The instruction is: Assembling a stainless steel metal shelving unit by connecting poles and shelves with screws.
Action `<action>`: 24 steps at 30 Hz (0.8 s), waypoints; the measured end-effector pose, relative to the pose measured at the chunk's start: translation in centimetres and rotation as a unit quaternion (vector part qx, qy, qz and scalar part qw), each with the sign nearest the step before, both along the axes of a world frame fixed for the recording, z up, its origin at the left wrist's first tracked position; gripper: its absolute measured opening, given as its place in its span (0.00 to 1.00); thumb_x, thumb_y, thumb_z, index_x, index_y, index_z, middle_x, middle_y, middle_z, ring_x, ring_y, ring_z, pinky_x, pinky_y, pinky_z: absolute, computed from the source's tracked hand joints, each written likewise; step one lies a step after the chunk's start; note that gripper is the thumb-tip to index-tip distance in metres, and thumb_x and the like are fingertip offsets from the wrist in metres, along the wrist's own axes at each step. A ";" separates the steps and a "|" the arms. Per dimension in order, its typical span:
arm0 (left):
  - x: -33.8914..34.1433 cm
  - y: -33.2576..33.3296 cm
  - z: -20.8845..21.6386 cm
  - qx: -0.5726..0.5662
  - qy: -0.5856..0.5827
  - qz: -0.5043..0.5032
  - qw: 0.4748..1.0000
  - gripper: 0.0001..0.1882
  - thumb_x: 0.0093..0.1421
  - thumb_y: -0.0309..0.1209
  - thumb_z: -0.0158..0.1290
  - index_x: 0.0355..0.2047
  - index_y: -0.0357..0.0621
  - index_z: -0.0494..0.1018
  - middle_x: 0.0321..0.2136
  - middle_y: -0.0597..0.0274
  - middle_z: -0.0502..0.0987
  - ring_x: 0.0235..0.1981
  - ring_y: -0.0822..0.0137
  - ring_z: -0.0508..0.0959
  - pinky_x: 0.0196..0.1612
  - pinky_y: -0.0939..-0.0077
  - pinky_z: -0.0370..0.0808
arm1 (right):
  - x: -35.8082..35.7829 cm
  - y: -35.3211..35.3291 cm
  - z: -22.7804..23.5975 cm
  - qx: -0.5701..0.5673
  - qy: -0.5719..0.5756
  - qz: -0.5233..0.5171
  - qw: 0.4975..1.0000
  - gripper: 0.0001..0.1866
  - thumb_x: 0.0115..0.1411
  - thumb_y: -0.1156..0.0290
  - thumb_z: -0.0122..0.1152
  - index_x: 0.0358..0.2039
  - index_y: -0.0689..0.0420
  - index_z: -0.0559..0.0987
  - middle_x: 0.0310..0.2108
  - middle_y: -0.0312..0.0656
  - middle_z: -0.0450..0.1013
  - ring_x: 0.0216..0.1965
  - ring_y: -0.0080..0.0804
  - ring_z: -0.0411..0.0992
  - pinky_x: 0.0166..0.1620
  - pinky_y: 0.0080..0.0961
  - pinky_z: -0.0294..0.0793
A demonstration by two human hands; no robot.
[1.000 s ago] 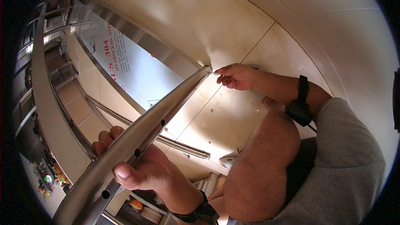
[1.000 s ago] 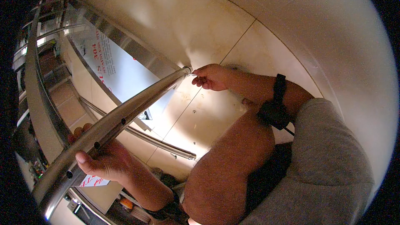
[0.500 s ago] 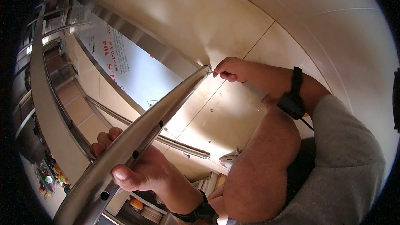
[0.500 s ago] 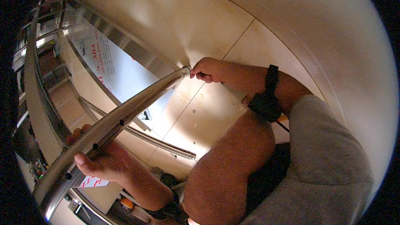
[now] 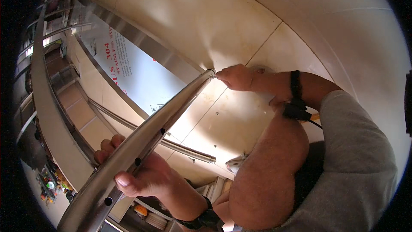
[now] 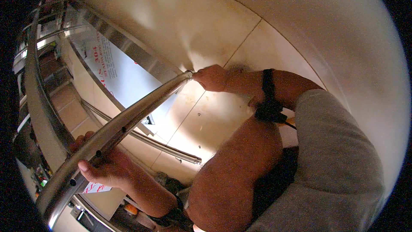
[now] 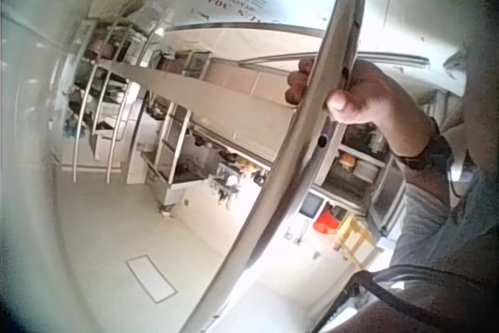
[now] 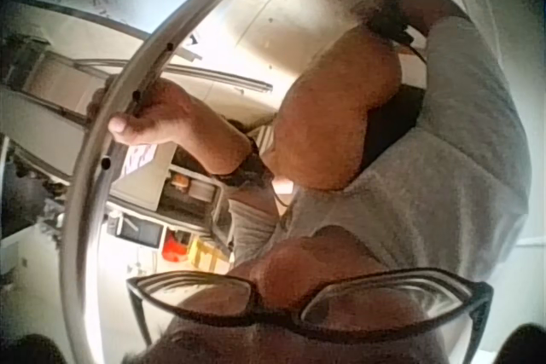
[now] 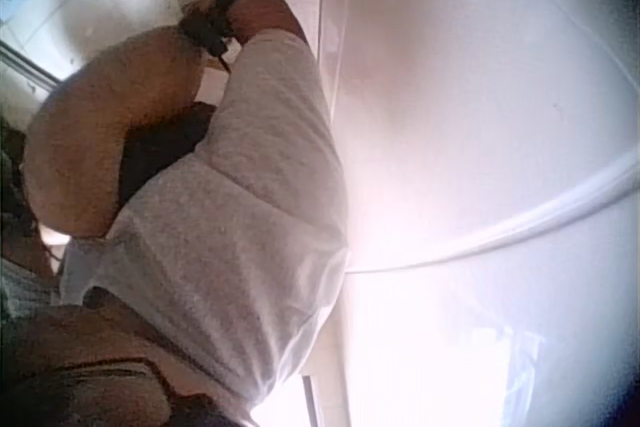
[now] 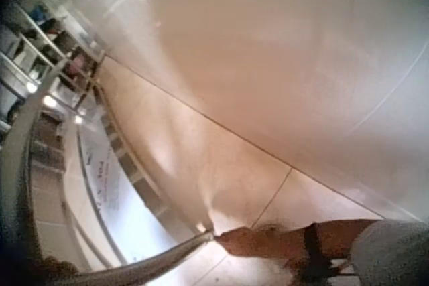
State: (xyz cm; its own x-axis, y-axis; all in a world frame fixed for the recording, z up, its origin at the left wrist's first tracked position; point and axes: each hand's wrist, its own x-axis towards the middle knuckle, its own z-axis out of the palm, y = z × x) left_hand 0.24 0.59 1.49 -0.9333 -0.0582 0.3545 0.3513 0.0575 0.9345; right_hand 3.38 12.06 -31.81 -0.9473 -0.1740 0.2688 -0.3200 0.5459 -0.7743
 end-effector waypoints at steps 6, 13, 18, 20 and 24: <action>0.0 -1.6 -0.2 0.086 -0.016 -0.105 0.991 0.21 0.45 0.35 0.55 0.40 0.38 0.69 0.36 0.54 0.73 0.40 0.58 0.72 0.44 0.59 0.71 | -1.4 -0.2 0.2 -0.515 -0.515 0.031 0.685 0.09 0.54 0.67 0.51 0.27 0.60 0.75 0.13 0.38 0.63 0.13 0.26 0.58 0.17 0.28 0.58; -0.6 -1.3 -0.7 0.086 -0.005 -0.129 0.988 0.20 0.46 0.35 0.54 0.40 0.39 0.69 0.36 0.54 0.73 0.39 0.58 0.72 0.44 0.59 0.72 | -1.8 -0.2 -0.6 -0.237 -0.277 0.015 0.931 0.06 0.50 0.72 0.54 0.27 0.59 0.75 0.15 0.38 0.66 0.19 0.24 0.63 0.24 0.24 0.64; -0.3 -1.6 -0.1 0.078 0.006 -0.093 0.993 0.21 0.46 0.35 0.54 0.40 0.39 0.69 0.36 0.54 0.73 0.39 0.58 0.72 0.44 0.60 0.72 | -1.1 0.3 1.4 0.129 0.078 0.027 0.988 0.09 0.44 0.70 0.52 0.26 0.60 0.73 0.25 0.39 0.69 0.33 0.35 0.67 0.31 0.33 0.69; -0.4 -1.7 -0.2 0.075 -0.008 -0.127 0.989 0.21 0.46 0.35 0.54 0.40 0.39 0.68 0.36 0.55 0.73 0.38 0.59 0.72 0.44 0.60 0.72 | -1.1 0.2 1.1 0.110 0.097 -0.002 0.989 0.06 0.46 0.72 0.51 0.26 0.58 0.74 0.22 0.40 0.68 0.30 0.36 0.68 0.31 0.34 0.69; -0.5 -1.2 -0.7 0.110 -0.022 -0.158 0.981 0.21 0.46 0.35 0.54 0.40 0.38 0.68 0.35 0.55 0.72 0.38 0.59 0.72 0.43 0.60 0.71 | -1.3 -1.1 0.0 -0.038 -0.138 -0.033 0.989 0.04 0.47 0.73 0.50 0.24 0.57 0.74 0.20 0.41 0.70 0.26 0.32 0.70 0.29 0.32 0.70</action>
State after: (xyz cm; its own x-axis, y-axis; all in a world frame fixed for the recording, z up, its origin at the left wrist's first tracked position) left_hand -0.21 -0.63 0.81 -0.9312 0.1654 0.3250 0.2785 -0.2527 0.9266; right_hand 2.09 10.99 -31.84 -0.9950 -0.0996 0.0078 -0.0564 0.4958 -0.8666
